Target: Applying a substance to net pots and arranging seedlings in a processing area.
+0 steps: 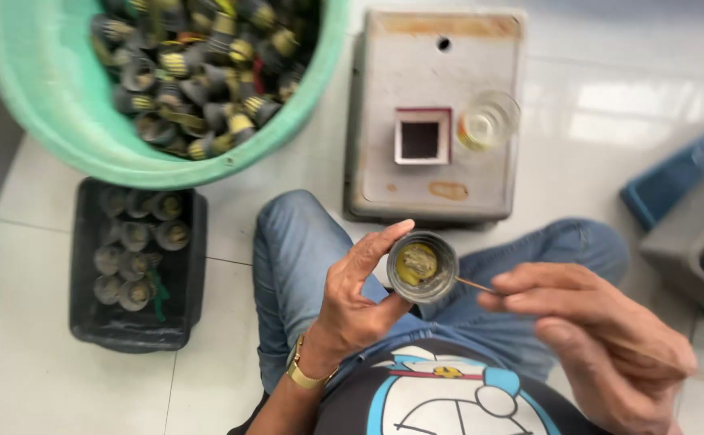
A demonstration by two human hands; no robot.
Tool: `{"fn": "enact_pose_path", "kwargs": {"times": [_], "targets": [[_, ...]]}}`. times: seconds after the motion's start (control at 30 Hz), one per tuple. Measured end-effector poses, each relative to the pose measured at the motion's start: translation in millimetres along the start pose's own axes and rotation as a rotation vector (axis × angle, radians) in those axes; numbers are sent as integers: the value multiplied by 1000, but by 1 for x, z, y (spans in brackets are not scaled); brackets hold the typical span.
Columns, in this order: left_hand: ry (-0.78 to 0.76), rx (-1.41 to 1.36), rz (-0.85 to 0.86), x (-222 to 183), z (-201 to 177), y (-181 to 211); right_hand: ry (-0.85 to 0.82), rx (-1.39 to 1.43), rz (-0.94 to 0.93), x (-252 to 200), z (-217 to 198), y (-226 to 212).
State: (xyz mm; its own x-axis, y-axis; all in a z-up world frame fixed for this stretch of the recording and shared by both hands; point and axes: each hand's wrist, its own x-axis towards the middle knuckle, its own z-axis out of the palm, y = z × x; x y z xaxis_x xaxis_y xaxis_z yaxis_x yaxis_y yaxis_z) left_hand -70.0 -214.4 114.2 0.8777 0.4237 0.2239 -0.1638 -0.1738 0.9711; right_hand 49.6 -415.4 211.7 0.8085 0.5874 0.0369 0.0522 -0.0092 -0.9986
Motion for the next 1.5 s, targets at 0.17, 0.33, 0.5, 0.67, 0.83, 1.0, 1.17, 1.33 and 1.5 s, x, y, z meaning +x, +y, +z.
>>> {"fn": "enact_pose_path", "kwargs": {"times": [0.17,0.33,0.5,0.67,0.83,1.0,1.17,1.33,1.5], "targets": [[-121,57,136,5,11,8,-123,-475,-190,-7,9,-4],[-107,60,189,3,22,-3,-137,-538,-226,-11,4,1],[-143,22,163,7,23,3,-117,-613,-267,-10,-1,0],[-246,-62,4,7,18,2,-126,-679,-274,-15,-16,-2],[-283,-113,13,6,19,1,-165,-554,-286,-14,-9,6],[-336,-165,2,5,21,-3,-198,-533,-355,-10,-9,11],[-311,-205,22,6,25,-7,-219,-565,-449,-7,-8,13],[-293,-150,-13,7,27,0,-128,-547,-343,-10,-9,20],[-132,34,75,14,39,10,167,258,118,-22,-40,95]]}}
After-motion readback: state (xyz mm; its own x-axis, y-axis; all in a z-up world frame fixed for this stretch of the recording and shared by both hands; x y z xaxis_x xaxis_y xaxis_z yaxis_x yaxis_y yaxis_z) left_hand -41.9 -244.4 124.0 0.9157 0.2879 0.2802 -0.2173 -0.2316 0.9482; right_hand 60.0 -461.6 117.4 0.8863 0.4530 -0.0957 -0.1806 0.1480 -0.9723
